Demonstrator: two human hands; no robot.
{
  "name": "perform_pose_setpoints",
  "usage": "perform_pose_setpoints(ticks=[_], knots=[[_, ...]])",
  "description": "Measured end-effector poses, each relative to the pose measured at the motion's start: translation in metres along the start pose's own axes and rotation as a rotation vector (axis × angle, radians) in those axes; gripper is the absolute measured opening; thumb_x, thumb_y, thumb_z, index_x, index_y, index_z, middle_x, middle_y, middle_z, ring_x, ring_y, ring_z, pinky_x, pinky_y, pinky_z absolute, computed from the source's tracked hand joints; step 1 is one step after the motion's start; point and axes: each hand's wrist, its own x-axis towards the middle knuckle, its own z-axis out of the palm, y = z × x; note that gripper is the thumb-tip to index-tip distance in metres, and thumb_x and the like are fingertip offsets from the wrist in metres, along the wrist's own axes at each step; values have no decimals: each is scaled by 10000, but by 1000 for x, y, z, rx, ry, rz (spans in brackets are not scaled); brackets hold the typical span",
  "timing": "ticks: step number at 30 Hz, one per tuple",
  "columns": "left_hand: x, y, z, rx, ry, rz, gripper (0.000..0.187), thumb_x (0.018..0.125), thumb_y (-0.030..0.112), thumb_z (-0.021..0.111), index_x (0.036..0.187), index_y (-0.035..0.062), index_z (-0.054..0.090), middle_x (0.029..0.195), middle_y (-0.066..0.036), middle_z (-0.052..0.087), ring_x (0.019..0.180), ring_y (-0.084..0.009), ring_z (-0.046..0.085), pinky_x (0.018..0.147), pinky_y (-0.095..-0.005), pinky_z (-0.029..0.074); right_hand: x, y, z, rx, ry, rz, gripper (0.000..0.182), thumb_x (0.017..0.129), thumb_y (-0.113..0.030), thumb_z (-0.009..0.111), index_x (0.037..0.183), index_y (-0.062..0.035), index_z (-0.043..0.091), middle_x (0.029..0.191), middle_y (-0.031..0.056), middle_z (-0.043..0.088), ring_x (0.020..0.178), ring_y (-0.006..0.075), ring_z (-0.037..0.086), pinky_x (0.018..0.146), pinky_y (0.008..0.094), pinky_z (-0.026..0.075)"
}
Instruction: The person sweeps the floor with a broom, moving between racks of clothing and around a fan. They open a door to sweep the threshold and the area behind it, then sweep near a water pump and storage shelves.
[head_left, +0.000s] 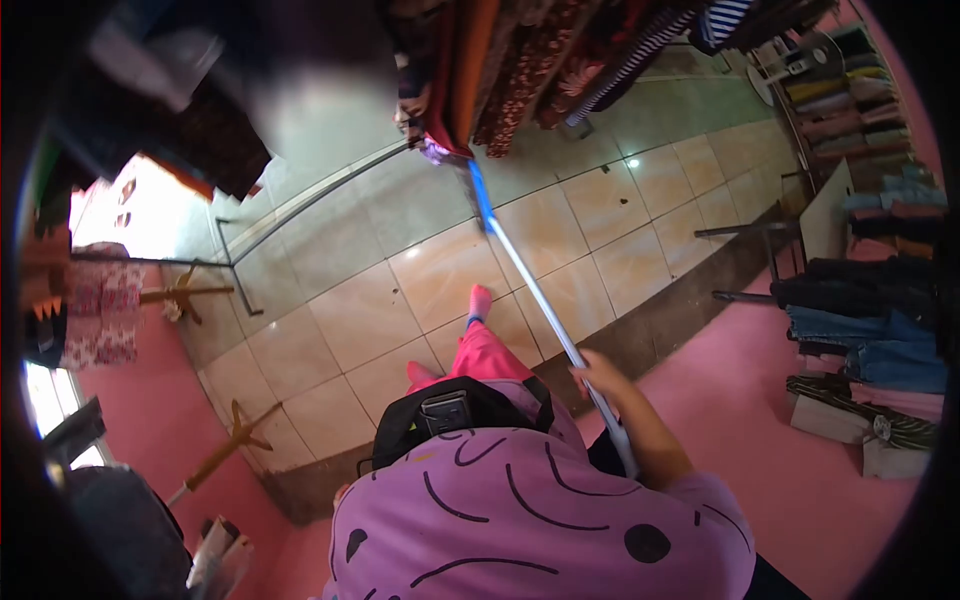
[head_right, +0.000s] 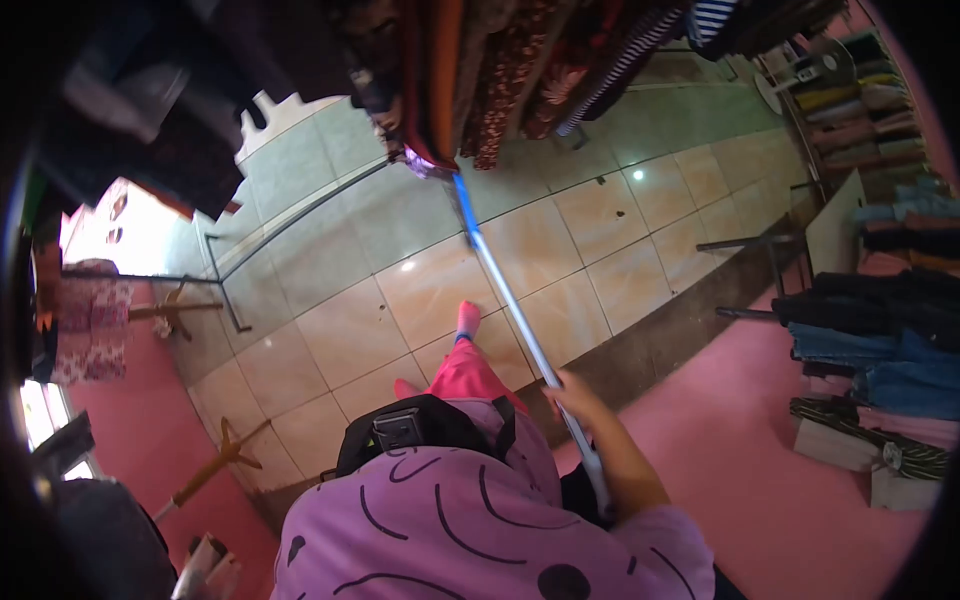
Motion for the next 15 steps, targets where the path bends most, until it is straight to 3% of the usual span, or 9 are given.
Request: perform_pose_setpoints(ticks=[3,5,7,9,10,11,13,14,15], knots=[[11,53,46,56,-49,26,302,747,107,453,1047,121,425,897,-4,497,691,-69,446,488,-193,340,-13,73,-44,189,200,105,131,719,-121,466,813,-33,439,478,51,444,377,139,453,330,270,378],[23,119,89,104,-89,59,303,746,106,453,1047,122,425,890,-4,498,689,-69,445,488,-193,340,37,153,-79,-547,673,287,119,692,-125,450,743,-20,471,494,95,476,397,183,478,346,301,385],[26,172,132,138,-120,82,304,745,105,454,1047,122,425,884,-4,498,688,-68,445,488,-193,341,74,152,-126,-1162,242,41,120,655,-110,420,606,-18,478,481,117,479,384,218,478,342,325,375],[24,212,166,165,-140,105,305,745,104,454,1048,122,425,877,-5,499,687,-68,444,488,-193,341,135,150,-150,-228,647,382,150,645,-83,410,512,-33,458,446,101,462,368,220,471,339,343,368],[21,227,180,172,-148,118,305,744,104,454,1048,122,425,874,-5,500,686,-68,444,488,-194,341,181,172,-161,-427,666,195,159,664,-111,425,532,-29,460,428,92,449,370,216,470,335,331,364],[25,232,150,192,-156,129,306,744,103,454,1048,122,425,871,-5,500,685,-68,443,488,-194,342,191,141,-156,-424,537,88,169,673,-127,443,548,-19,477,461,108,480,391,217,491,353,337,383],[33,265,129,252,-180,150,307,743,102,455,1048,123,425,865,-5,501,684,-68,443,488,-194,342,187,49,-109,-583,494,154,161,695,-123,439,701,20,514,620,163,542,542,236,552,427,341,431],[34,279,141,278,-203,163,307,743,102,455,1048,123,425,861,-5,501,683,-68,443,488,-194,342,178,4,-83,-197,553,202,189,694,-125,434,777,34,495,677,171,544,578,248,552,436,340,431],[39,292,150,303,-229,175,307,743,102,455,1048,123,425,861,-5,501,683,-68,443,488,-194,342,192,-7,-66,-308,442,16,212,693,-121,437,825,39,480,684,173,539,569,250,550,442,344,431]])
